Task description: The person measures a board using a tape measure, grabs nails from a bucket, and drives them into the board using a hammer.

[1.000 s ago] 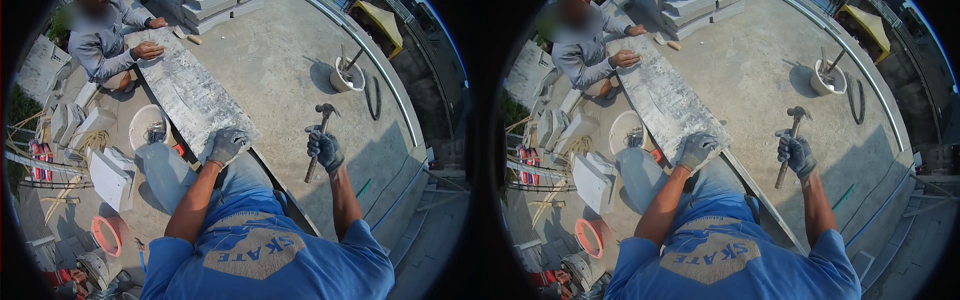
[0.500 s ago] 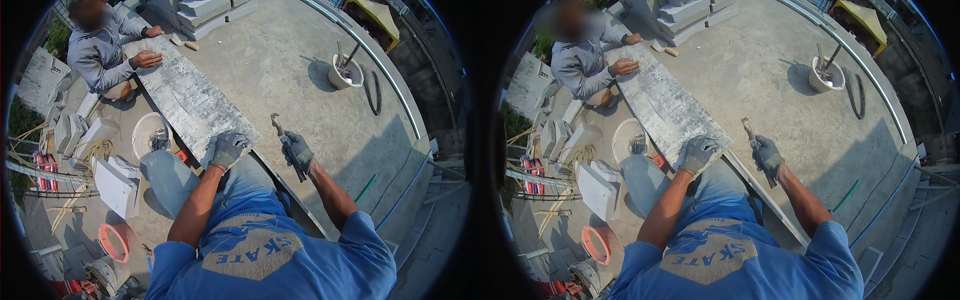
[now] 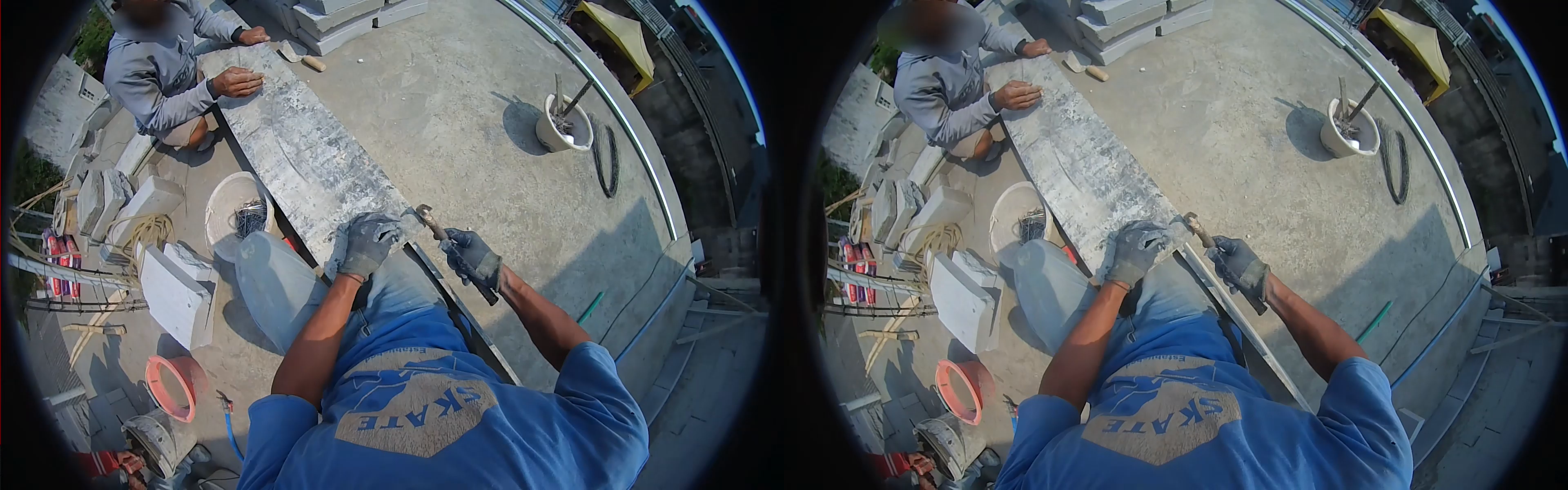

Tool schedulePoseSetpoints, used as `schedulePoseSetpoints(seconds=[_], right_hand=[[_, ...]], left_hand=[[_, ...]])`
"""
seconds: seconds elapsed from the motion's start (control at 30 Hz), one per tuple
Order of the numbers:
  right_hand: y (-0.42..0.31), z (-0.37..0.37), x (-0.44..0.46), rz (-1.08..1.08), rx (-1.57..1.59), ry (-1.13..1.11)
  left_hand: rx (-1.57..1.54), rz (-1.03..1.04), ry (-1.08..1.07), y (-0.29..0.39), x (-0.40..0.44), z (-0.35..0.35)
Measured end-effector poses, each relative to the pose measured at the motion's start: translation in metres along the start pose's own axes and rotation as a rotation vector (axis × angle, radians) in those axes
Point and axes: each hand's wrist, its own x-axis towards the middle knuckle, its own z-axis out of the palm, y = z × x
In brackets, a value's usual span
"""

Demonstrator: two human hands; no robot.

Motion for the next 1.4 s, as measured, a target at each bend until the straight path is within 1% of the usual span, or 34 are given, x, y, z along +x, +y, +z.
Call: schedulePoseSetpoints(seconds=[0.03, 0.07, 0.13, 0.17, 0.23, 0.27, 0.33, 0.47, 0.53, 0.57, 0.63, 0.77, 0.83, 1.0, 1.03, 1.1, 1.13, 1.2, 1.27, 1.3, 1.33, 1.37, 1.4], right_hand=[[0.002, 0.001, 0.000, 0.003, -0.006, -0.001], [0.004, 0.002, 0.000, -0.004, 0.019, 0.001], [0.006, 0.002, 0.002, -0.015, 0.041, 0.004], [0.005, 0.002, 0.003, 0.001, 0.055, -0.003], [0.007, 0.001, 0.002, 0.022, 0.069, -0.014], [0.007, 0.002, 0.001, 0.004, 0.069, -0.009], [0.007, 0.001, 0.001, -0.013, 0.071, -0.005], [0.006, -0.002, 0.000, -0.011, 0.096, -0.031], [0.006, -0.002, 0.000, -0.005, 0.096, -0.041], [0.007, -0.003, 0.000, -0.010, 0.110, -0.048], [0.009, -0.003, 0.001, -0.016, 0.120, -0.060], [0.008, -0.004, 0.001, -0.018, 0.105, -0.066], [0.005, -0.005, 0.003, -0.005, 0.123, -0.080], [-0.001, -0.012, -0.002, -0.008, 0.137, -0.130], [-0.002, -0.011, -0.003, -0.007, 0.139, -0.130], [-0.002, -0.008, -0.005, -0.001, 0.013, -0.002], [-0.008, -0.006, -0.011, 0.000, 0.012, -0.003], [-0.029, -0.003, -0.035, -0.188, 0.152, 0.077], [-0.046, -0.001, -0.061, -0.197, 0.177, 0.071], [-0.047, -0.001, -0.070, -0.215, 0.207, 0.074], [-0.024, -0.010, -0.067, -0.293, 0.097, 0.114], [-0.017, -0.010, -0.071, -0.302, 0.089, 0.108], [-0.012, -0.010, -0.075, -0.288, -0.126, 0.149]], left_hand=[[-0.028, -0.035, 0.054, 0.003, 0.001, 0.000], [-0.030, -0.039, 0.058, 0.004, 0.001, -0.001], [-0.071, -0.039, -0.019, 0.007, 0.005, -0.005], [-0.071, -0.039, -0.017, 0.004, 0.002, 0.000], [0.164, 0.062, 0.027, 0.001, -0.007, 0.007], [0.166, 0.061, 0.027, -0.002, -0.006, 0.007], [-0.152, -0.027, -0.040, -0.006, -0.004, 0.009], [-0.044, 0.007, 0.001, -0.004, -0.003, 0.009], [0.032, 0.045, -0.051, -0.003, 0.000, 0.004], [0.035, 0.041, -0.047, -0.002, 0.001, 0.002], [-0.061, 0.034, -0.025, 0.004, 0.004, -0.002], [0.020, 0.069, -0.024, 0.013, 0.008, -0.009], [-0.035, 0.056, 0.024, 0.013, 0.007, -0.007], [-0.051, 0.067, -0.001, 0.010, 0.009, -0.006], [-0.050, 0.084, -0.007, 0.011, 0.010, -0.007], [-0.061, 0.076, 0.002, 0.014, 0.011, -0.009], [-0.071, 0.068, 0.013, 0.014, 0.011, -0.009], [-0.038, 0.075, -0.013, 0.020, 0.016, -0.014], [-0.001, 0.074, -0.040, 0.028, 0.018, -0.020], [0.026, 0.112, -0.035, 0.032, 0.020, -0.024], [0.054, 0.153, -0.025, 0.033, 0.023, -0.026], [0.060, 0.152, -0.013, 0.023, 0.019, -0.015], [-0.183, 0.005, -0.092, 0.006, 0.007, 0.007]])
